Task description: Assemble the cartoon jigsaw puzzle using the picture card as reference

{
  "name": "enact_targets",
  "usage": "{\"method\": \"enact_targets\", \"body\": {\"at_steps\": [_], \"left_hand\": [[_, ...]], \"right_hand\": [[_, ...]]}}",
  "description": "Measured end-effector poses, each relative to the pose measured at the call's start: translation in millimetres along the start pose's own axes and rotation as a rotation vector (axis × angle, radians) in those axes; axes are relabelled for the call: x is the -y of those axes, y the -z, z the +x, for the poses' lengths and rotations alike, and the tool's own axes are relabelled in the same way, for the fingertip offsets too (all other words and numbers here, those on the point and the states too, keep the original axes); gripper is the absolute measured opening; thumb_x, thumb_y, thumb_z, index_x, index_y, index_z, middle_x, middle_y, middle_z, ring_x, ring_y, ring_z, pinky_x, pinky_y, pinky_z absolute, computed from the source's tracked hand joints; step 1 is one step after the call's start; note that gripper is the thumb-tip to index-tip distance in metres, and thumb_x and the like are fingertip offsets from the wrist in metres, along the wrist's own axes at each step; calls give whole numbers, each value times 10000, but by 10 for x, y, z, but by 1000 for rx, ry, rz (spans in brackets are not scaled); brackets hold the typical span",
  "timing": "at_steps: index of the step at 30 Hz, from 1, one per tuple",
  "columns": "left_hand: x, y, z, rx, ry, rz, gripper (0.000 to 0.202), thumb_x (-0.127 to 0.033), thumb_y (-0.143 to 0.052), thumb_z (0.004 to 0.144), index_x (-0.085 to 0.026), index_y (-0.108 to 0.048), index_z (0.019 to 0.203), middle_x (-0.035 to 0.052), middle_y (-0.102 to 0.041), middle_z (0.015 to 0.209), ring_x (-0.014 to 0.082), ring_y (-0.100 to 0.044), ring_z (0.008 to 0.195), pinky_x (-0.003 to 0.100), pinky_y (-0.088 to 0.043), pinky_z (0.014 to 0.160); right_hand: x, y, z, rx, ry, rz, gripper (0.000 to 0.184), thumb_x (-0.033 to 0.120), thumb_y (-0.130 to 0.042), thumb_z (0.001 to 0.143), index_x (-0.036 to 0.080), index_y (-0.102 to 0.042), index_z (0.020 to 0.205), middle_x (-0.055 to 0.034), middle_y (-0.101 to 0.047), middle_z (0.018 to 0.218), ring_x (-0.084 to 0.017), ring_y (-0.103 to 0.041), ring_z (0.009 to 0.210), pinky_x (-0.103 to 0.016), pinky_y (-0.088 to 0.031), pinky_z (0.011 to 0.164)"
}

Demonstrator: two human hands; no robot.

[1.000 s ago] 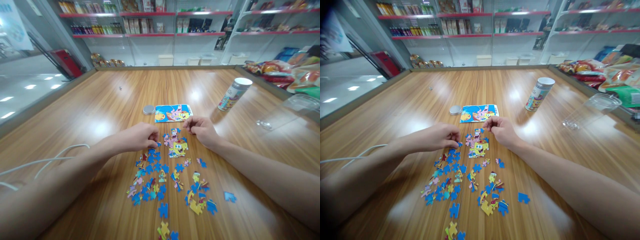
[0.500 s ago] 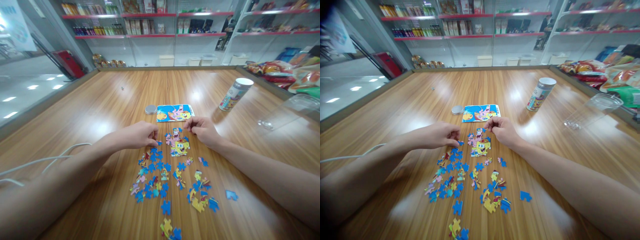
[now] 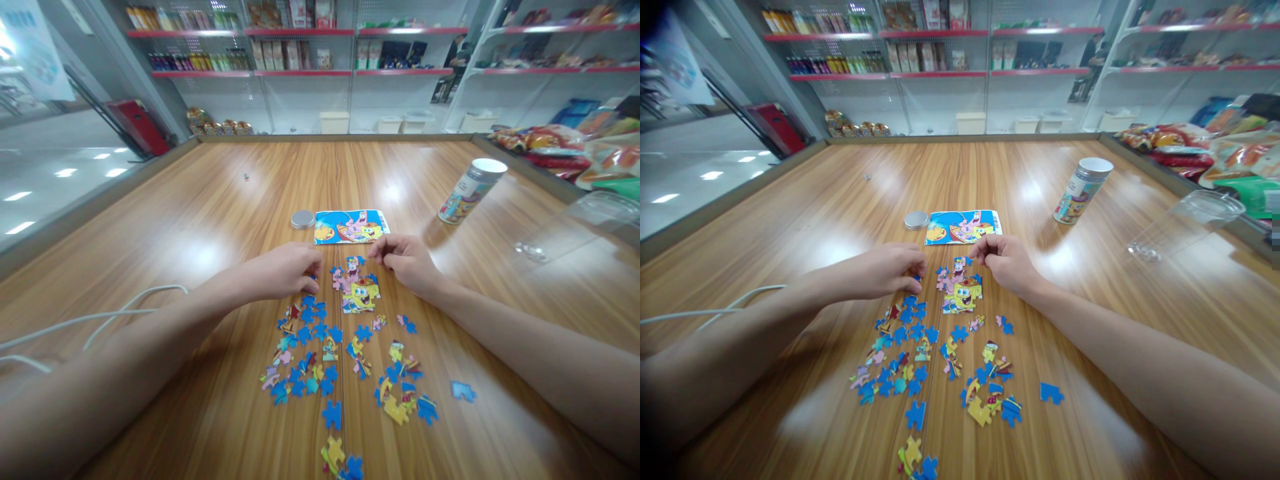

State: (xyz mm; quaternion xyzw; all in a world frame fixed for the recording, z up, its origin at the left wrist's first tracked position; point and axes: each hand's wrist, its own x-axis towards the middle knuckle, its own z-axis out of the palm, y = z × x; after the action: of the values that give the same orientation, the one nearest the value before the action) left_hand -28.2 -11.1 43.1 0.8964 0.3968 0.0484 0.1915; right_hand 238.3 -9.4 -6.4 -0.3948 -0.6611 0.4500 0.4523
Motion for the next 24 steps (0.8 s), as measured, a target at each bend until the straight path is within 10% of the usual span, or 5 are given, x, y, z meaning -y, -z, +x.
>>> {"method": "enact_targets", "body": {"at_steps": [11, 24], "left_hand": [[-207, -249, 109, -437, 89, -796, 93, -235, -707, 803, -160, -694, 856, 43, -716, 768, 124, -643, 654, 266, -525, 630], [-273, -405, 114, -527, 147, -733, 226, -358, -745, 841, -189, -775, 988, 65, -767, 924, 167, -659, 787, 339, -531, 746]], "right_hand": [[158, -134, -162, 132, 75, -226, 155, 313, -696, 866, 183, -728, 945, -14, -667, 761, -104, -483, 587, -277, -369, 529], [138, -182, -119, 69, 7, -113, 228, 397, -696, 909, 178, -753, 878, -50, -736, 827, -157, -651, 720, -326, -527, 679]]}}
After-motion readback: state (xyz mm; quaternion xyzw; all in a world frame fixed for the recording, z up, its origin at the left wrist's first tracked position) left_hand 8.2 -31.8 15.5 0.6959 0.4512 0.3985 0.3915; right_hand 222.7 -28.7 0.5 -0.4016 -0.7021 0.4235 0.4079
